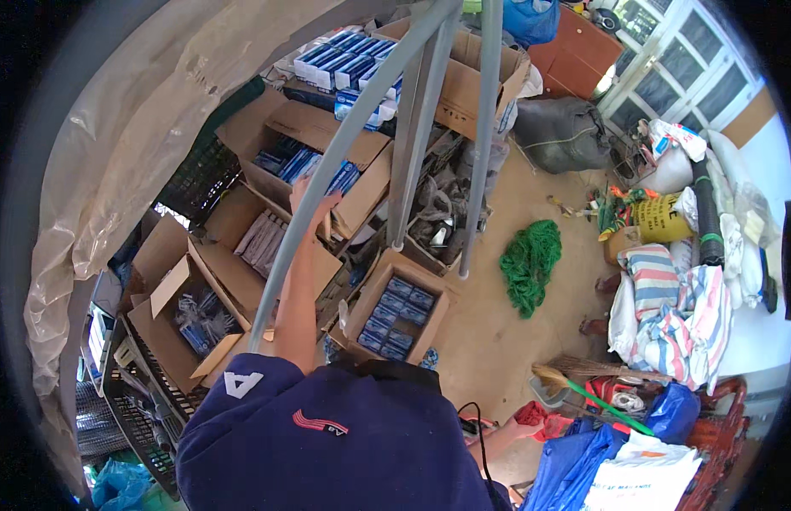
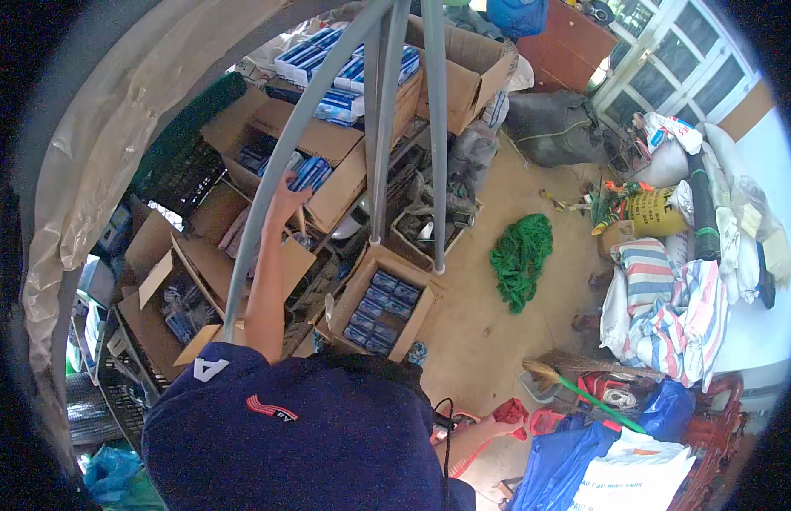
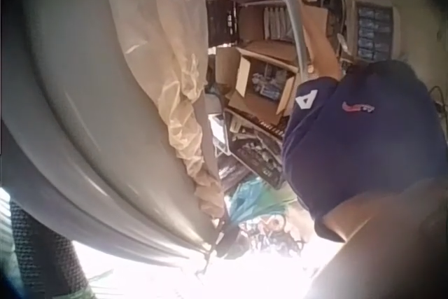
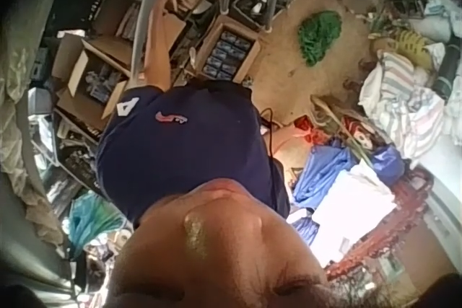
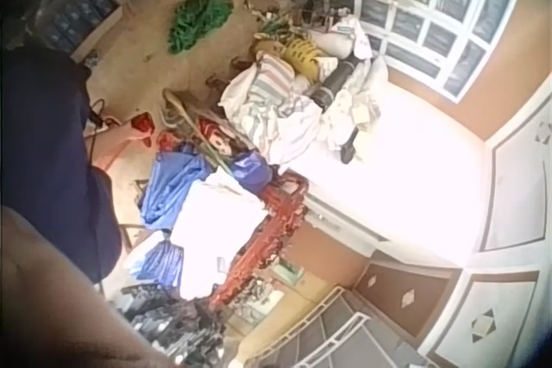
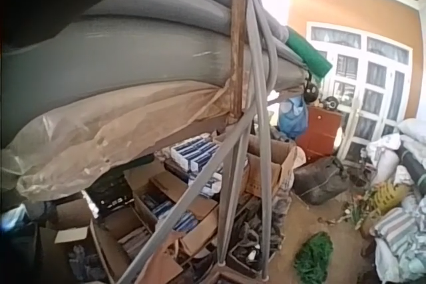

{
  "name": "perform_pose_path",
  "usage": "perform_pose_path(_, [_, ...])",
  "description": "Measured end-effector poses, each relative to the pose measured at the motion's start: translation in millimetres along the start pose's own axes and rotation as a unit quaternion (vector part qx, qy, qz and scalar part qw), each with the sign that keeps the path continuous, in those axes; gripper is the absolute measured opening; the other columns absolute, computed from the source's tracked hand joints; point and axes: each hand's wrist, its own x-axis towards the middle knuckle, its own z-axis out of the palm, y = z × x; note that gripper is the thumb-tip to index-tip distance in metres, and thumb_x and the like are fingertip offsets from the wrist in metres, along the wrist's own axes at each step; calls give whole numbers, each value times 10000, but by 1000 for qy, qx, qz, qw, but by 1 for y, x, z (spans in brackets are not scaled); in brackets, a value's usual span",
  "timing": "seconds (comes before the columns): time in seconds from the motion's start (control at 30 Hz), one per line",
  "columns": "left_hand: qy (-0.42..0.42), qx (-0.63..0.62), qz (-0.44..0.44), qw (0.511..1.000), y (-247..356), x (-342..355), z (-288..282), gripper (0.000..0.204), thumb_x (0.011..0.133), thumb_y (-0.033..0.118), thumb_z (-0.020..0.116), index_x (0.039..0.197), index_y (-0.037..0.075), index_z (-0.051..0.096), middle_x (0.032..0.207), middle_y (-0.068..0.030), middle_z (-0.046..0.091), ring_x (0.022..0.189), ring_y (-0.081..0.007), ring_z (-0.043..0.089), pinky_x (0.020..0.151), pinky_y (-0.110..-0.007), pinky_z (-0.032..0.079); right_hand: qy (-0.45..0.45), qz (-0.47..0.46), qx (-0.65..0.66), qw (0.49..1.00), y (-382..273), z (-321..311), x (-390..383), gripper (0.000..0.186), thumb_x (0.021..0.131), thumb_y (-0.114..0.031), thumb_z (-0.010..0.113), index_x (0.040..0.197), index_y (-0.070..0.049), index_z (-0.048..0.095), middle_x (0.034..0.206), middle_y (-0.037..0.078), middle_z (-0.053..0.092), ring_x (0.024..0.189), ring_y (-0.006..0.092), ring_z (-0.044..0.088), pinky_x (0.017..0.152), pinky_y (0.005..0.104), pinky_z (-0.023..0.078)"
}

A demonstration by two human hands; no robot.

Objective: Checking and organizing boxed PVC ball valves in a warehouse storage area.

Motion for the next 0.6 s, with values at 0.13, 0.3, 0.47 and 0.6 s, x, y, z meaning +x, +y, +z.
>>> perform_pose_path(0.13, [124,-42,89,987,27,-30,-1,436,647,203,706,1038,43,598,912,-187,632,880,-291,622,722,-403,487,22,-6,25,999,-13,-6,1,391,749,-153,637,1131,-112,565,1062,80,604,854,222,618,772,352,514])
perform_pose_path(0.3, [74,-285,-9,956,45,-93,-32,302,795,185,638,1021,19,527,952,-138,643,910,-239,632,721,-360,505,25,22,81,996,-6,-6,5,391,751,-154,635,1134,-115,566,1070,79,603,858,221,618,777,352,513])
perform_pose_path(0.47, [-150,-737,-233,617,86,-143,-36,518,829,253,579,1237,-24,422,1189,-174,544,1070,-308,560,920,-433,442,-92,-63,-43,993,-35,126,-83,530,744,-126,660,1234,-60,471,1106,92,592,961,223,597,819,360,511])
perform_pose_path(0.6, [-242,-831,-252,433,91,-180,-29,715,800,289,559,1380,-32,292,1379,-208,391,1167,-362,490,1034,-497,345,-339,-151,-179,911,-39,191,-126,747,613,-85,708,1296,-54,408,1241,94,477,1128,225,490,970,336,384])
